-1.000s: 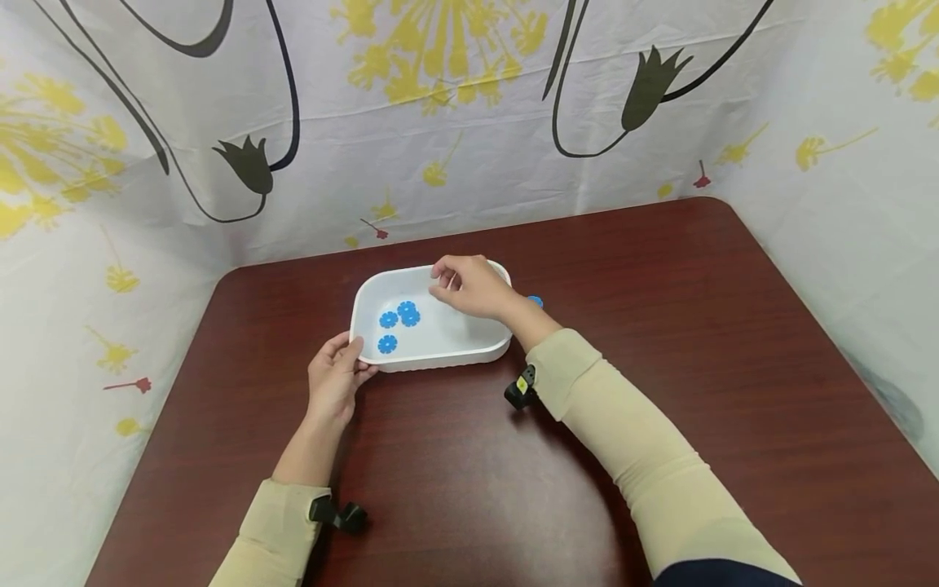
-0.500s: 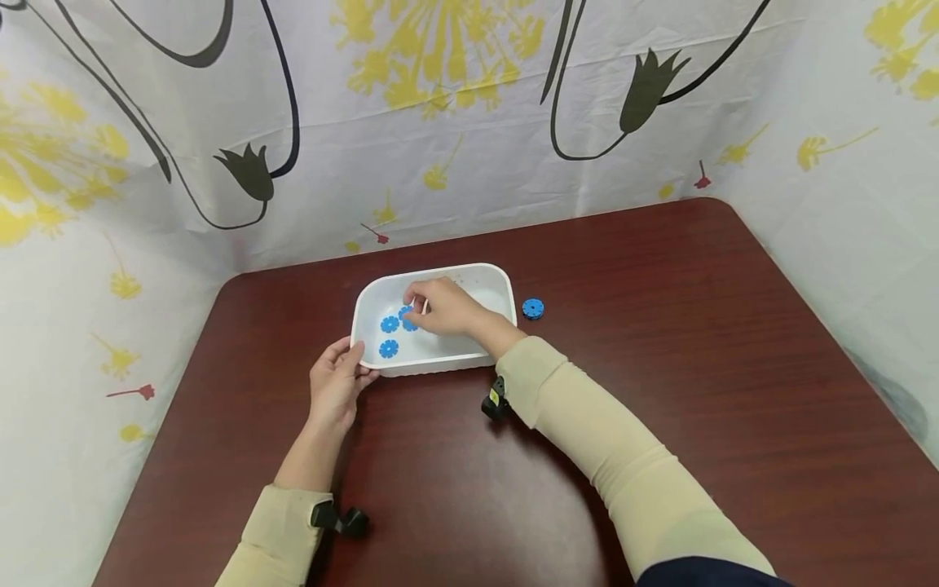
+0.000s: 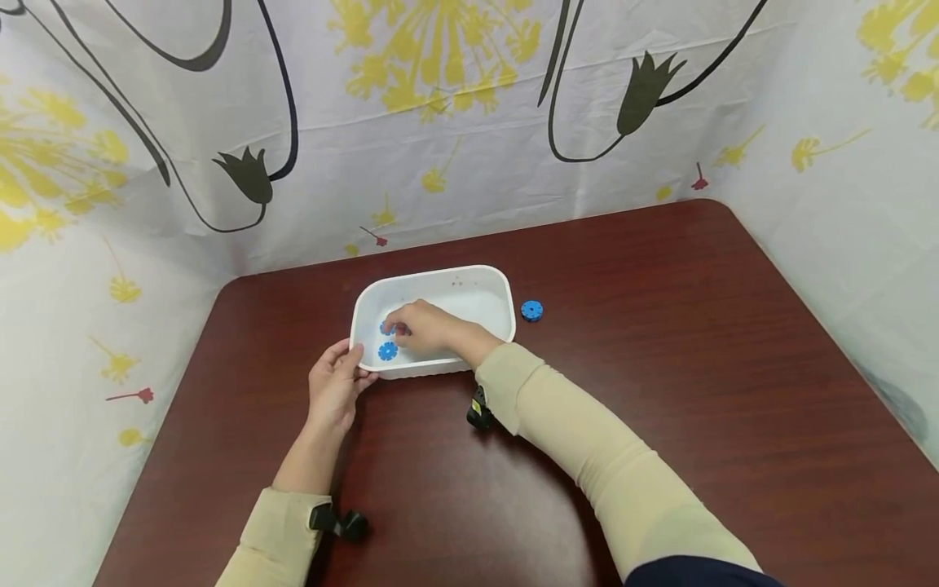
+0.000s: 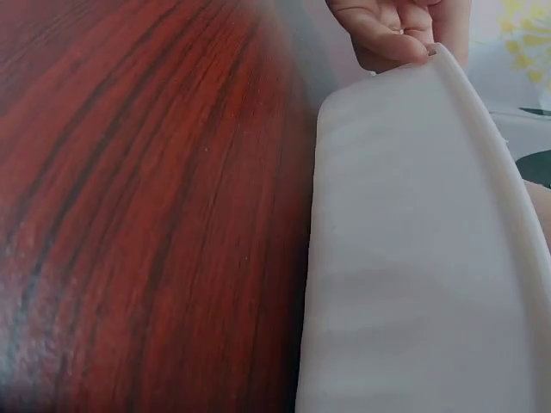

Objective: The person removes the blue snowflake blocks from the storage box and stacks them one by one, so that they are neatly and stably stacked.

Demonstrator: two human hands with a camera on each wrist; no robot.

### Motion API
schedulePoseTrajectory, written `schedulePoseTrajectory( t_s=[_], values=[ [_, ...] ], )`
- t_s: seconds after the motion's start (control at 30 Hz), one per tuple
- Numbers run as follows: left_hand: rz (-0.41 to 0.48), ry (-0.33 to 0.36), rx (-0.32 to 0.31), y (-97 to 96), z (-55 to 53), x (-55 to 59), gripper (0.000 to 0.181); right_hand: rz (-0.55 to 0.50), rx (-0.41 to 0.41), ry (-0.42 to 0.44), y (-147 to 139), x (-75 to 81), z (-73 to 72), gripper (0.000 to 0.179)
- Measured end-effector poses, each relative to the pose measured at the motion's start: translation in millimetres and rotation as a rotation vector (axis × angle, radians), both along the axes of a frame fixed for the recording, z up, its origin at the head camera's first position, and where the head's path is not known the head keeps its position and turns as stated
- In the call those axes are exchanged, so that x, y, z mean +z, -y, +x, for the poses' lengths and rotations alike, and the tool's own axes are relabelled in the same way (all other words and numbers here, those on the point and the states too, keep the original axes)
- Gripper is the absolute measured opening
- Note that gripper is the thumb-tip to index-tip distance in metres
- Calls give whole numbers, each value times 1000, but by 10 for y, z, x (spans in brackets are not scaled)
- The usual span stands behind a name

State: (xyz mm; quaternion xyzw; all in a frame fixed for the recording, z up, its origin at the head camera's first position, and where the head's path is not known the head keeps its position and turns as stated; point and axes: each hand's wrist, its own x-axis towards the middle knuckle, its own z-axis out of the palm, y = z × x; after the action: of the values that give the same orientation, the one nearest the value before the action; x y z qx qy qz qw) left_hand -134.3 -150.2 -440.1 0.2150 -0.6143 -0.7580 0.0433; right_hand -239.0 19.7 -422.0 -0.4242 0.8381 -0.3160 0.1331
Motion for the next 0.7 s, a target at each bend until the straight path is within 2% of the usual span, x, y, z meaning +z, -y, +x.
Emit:
schedulePoseTrajectory(
  t_s=[0.17,0.27,0.53,0.7],
  values=[
    [7,-9,-4,5,0,-15,34,9,-32,116,17,-56,10,28],
    [8,-8,-2,11,-7,-19,34,48,-35,146,15,-83,0,29],
    [-9,11,-7,20,-8,-5,34,202,60,81,12,-106,-2,33],
    [-15,21,-12,20,-6,1,35,235,41,41,-37,-77,24,33]
  ],
)
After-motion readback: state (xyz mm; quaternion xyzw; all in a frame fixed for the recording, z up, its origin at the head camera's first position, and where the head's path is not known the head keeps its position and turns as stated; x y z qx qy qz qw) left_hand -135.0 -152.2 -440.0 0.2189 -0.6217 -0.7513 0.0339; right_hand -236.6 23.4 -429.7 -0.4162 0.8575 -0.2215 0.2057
